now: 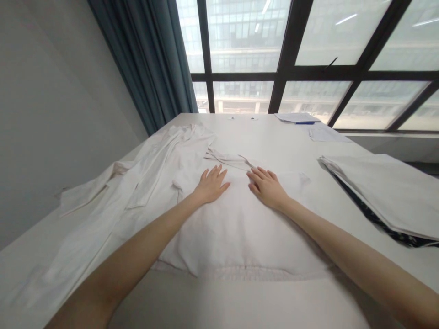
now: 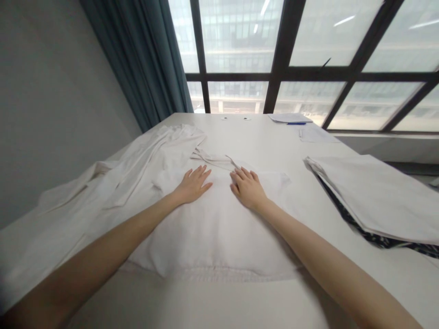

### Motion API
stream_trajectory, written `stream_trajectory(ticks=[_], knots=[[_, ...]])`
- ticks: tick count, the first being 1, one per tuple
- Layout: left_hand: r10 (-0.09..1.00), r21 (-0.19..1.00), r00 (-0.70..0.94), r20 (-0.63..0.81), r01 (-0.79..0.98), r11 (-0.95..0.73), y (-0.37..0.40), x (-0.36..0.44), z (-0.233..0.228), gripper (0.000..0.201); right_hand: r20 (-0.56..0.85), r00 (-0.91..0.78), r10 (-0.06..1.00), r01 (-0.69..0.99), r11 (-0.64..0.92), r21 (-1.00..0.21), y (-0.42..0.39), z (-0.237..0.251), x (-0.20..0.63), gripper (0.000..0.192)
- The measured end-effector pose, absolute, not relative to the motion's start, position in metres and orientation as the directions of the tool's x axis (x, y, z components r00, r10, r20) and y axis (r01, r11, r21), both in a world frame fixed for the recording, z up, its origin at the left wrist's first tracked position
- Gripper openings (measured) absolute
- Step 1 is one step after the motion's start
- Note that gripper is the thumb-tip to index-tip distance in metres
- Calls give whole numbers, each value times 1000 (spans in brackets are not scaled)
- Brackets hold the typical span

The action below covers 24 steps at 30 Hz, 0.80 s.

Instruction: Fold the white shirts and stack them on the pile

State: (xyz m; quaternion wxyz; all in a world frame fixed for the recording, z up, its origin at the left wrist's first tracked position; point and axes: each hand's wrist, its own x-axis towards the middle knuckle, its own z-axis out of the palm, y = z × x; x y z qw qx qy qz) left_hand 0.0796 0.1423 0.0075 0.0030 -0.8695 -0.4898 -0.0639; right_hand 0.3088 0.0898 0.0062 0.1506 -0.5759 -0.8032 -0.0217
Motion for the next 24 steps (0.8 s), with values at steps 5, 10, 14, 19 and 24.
stream_trajectory(ticks=[5,10,14,19,24], knots=[[844,0,533,60,846,-534,147,52,-1,63,171,-263,950,948,287,-135,87,-7,337,53],[899,-3,423,109,905,-426,156,1,-4,64,175,-119,977,971,151,-184,82,-12,386,56],[936,111,312,165,937,-332,162,-23,-6,54,269,76,960,955,7,-295,83,-18,420,50],[911,207,158,380,946,-250,167,-25,-5,33,353,284,892,896,-115,-430,87,-18,441,49],[903,232,23,430,963,-135,170,-24,-1,31,394,298,869,836,-39,-547,86,-13,443,49]])
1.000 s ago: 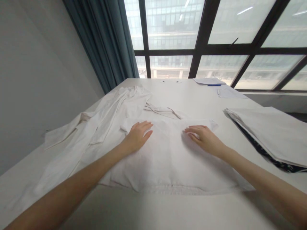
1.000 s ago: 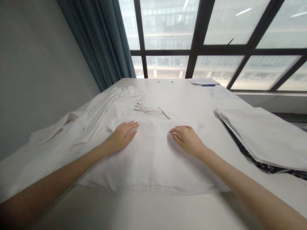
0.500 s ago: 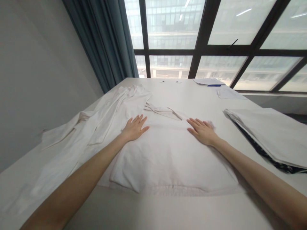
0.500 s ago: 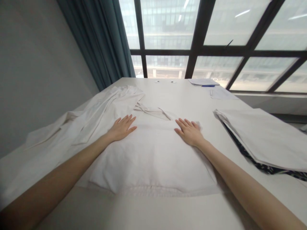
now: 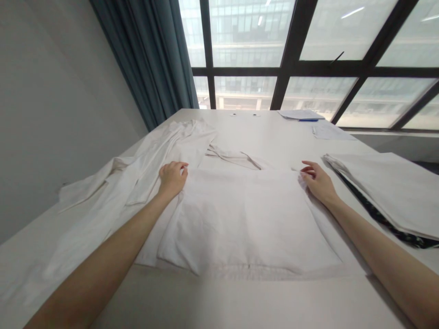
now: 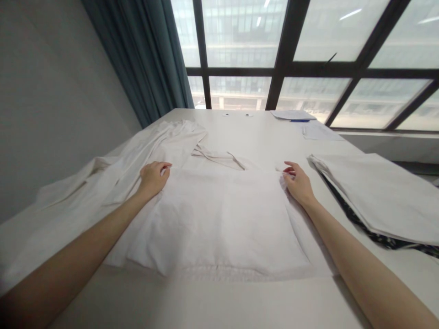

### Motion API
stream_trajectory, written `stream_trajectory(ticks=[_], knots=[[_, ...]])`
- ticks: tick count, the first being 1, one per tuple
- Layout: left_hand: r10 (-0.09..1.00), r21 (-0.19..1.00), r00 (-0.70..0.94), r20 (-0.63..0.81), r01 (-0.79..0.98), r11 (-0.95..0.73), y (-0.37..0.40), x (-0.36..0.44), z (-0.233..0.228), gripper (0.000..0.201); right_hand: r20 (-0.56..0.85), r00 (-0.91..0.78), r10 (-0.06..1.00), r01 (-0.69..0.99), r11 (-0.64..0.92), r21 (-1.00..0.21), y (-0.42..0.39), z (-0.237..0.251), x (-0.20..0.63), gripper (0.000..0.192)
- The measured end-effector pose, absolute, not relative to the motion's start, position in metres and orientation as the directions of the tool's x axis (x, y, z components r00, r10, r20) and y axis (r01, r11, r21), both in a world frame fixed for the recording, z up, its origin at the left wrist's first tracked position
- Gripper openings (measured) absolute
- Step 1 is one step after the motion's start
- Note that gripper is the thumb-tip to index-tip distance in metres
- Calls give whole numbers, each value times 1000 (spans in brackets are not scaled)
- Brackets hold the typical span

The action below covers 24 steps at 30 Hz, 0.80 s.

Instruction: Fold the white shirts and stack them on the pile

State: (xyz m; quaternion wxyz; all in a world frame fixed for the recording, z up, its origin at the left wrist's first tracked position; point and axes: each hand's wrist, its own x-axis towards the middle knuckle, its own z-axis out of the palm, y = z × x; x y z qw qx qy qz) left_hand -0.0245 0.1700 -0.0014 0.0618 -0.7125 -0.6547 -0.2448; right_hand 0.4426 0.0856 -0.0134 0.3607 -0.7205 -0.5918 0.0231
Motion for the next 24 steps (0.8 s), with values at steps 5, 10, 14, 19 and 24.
stream_trajectory(ticks=[5,10,14,19,24], knots=[[905,251,-57,422,966,-56,170,-26,2,33,398,406,822,806,-117,-581,88,-12,448,44],[915,298,-82,394,953,-43,169,-26,4,29,362,401,842,788,-116,-604,86,-11,446,39],[919,406,-71,387,908,-101,169,-27,4,28,387,407,827,745,-55,-665,83,-7,443,45],[922,570,-104,374,810,-140,170,-30,4,27,299,423,855,667,-70,-742,83,-6,444,49],[895,622,-82,438,747,-236,169,-32,3,30,297,420,857,647,-54,-761,82,-6,444,48]])
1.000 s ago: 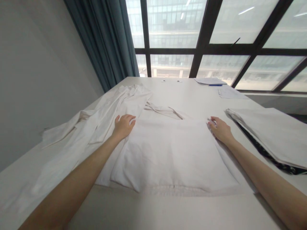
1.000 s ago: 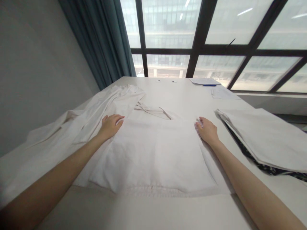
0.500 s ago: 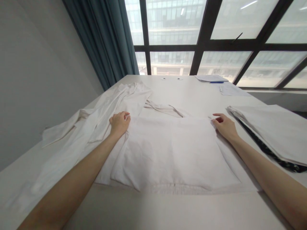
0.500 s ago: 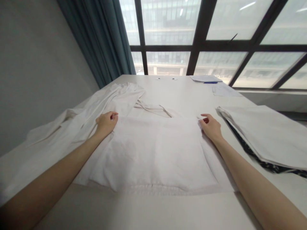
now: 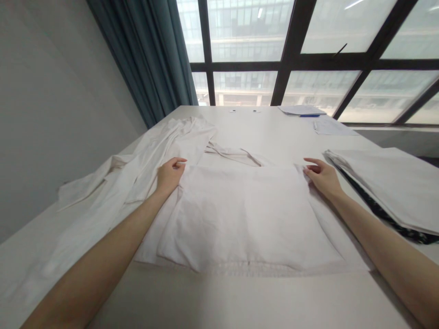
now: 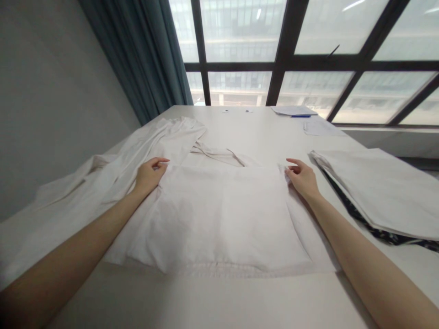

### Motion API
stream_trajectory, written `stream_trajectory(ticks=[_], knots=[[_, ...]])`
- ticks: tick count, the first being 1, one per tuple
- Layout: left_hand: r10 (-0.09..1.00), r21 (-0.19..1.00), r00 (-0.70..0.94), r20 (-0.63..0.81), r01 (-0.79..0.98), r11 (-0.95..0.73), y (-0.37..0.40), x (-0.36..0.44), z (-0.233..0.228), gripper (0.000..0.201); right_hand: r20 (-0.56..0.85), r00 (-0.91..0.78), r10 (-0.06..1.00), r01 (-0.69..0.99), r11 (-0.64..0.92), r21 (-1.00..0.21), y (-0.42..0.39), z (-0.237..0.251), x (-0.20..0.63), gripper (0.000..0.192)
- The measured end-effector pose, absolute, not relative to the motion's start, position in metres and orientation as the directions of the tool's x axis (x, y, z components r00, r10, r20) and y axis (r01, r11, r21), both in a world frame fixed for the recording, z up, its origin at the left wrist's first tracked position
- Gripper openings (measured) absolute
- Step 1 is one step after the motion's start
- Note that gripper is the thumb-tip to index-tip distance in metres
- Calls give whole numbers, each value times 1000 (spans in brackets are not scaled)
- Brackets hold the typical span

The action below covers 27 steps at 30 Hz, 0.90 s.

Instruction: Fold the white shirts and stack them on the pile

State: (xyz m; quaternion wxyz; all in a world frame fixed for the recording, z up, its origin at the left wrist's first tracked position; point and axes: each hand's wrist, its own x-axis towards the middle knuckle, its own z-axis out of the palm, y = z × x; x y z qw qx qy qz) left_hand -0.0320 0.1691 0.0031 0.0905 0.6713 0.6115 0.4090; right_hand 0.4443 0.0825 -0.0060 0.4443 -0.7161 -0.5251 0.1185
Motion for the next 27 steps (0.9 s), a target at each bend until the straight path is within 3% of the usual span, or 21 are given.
stream_trajectory(ticks=[7,19,23,27], knots=[[861,675,-76,503,658,-336,169,-32,4,27,339,418,843,626,3,-780,85,-7,448,67],[937,832,-102,335,499,-243,170,-37,4,22,348,472,810,651,-54,-757,85,-12,451,63],[946,862,-115,303,456,-221,171,-39,5,26,342,466,816,708,-113,-697,86,-14,451,62],[953,864,-118,279,465,-196,175,-42,4,33,394,431,812,819,-169,-548,91,-16,453,52]])
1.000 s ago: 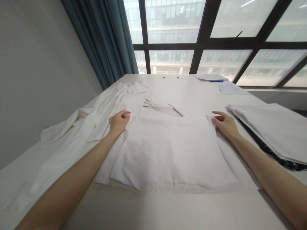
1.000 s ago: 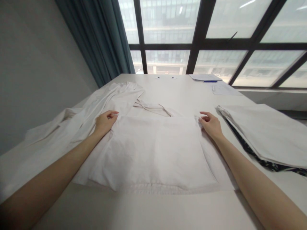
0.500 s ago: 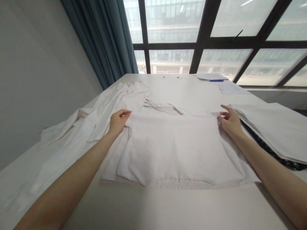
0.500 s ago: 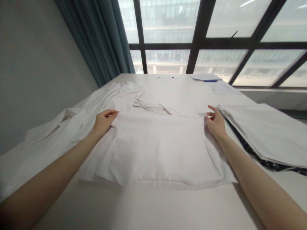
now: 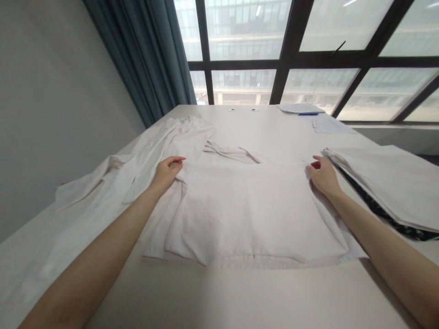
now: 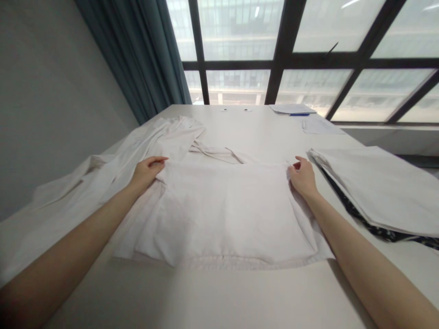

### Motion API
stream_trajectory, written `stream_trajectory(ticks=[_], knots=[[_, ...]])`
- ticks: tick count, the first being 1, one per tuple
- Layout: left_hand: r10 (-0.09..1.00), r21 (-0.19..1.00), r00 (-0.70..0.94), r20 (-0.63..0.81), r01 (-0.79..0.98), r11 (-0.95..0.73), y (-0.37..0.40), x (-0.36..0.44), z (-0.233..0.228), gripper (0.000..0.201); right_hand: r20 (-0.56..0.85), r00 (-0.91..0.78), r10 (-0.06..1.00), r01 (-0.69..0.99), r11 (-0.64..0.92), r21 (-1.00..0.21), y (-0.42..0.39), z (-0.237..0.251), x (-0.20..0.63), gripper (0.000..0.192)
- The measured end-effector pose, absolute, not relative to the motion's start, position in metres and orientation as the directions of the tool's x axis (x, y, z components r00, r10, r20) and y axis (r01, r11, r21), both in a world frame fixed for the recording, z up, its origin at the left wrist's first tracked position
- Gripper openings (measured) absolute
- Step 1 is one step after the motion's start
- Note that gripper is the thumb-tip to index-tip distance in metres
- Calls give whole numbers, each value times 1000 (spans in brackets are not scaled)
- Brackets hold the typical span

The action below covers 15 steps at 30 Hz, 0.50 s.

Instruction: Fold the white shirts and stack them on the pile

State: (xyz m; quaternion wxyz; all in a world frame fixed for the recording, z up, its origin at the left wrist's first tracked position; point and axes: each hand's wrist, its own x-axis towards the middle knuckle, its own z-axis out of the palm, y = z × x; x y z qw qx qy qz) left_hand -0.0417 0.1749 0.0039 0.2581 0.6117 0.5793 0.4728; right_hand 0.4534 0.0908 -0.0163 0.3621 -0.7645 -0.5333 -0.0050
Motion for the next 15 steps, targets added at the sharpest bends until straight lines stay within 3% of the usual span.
stream_trajectory(ticks=[9,15], knots=[[949,860,-117,293,466,-208,176,-40,5,35,384,427,819,853,-223,-471,94,-21,455,37],[953,858,-10,302,439,-267,171,-36,4,50,374,376,847,857,-165,-488,90,-17,455,34]])
